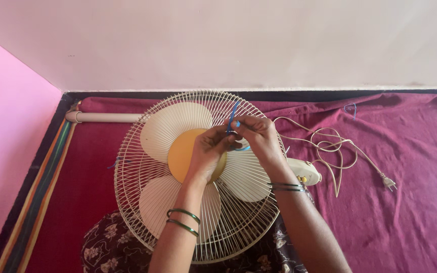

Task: The person sits on the floor and secures the front grill of a white electric fan using blue zip ties. They thread the ties through the grill and tighten them by hand.

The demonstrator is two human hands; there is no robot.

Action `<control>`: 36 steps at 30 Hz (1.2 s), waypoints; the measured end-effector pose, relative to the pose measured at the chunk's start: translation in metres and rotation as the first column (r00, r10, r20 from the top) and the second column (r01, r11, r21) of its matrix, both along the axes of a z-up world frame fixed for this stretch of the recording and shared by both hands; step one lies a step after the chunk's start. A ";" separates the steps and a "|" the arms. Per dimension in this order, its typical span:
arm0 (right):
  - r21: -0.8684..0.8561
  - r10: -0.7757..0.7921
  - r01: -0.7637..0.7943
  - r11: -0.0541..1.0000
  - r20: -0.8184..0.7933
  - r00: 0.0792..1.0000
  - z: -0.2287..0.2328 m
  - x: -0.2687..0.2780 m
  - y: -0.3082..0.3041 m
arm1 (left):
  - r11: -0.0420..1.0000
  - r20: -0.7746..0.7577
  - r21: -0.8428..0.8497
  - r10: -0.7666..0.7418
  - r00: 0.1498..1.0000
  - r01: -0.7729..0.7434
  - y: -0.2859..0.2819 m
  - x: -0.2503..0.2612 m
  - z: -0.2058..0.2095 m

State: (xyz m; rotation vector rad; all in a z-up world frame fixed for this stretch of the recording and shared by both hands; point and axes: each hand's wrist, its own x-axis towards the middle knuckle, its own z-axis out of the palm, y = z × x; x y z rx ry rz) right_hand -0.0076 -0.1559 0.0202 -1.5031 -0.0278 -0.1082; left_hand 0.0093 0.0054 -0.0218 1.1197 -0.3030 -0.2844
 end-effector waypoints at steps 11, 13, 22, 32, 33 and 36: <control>0.053 0.026 -0.026 0.998 0.002 1.000 0.004 0.012 0.001 | 0.998 -0.073 -0.044 -0.046 0.996 0.043 0.008 0.001 0.015; 0.056 0.040 -0.041 0.998 0.017 0.999 0.005 0.015 0.000 | 0.996 -0.066 -0.065 -0.058 0.996 0.054 0.010 0.000 0.014; 0.038 0.034 -0.036 0.999 0.050 0.998 0.012 0.024 -0.004 | 0.999 -0.085 -0.041 -0.036 0.996 0.032 0.009 0.002 0.012; 0.236 0.043 -0.039 0.971 -0.010 0.999 0.003 0.032 -0.002 | 0.994 -0.068 0.105 -0.028 0.997 0.035 0.005 0.002 0.015; 0.237 0.036 -0.034 0.971 -0.005 0.999 0.003 0.034 -0.003 | 0.994 -0.076 0.098 -0.034 0.997 0.042 0.005 0.001 0.015; 0.227 0.052 -0.051 0.973 0.003 0.999 0.003 0.033 -0.006 | 0.996 -0.090 0.065 -0.051 0.995 0.057 0.005 0.002 0.013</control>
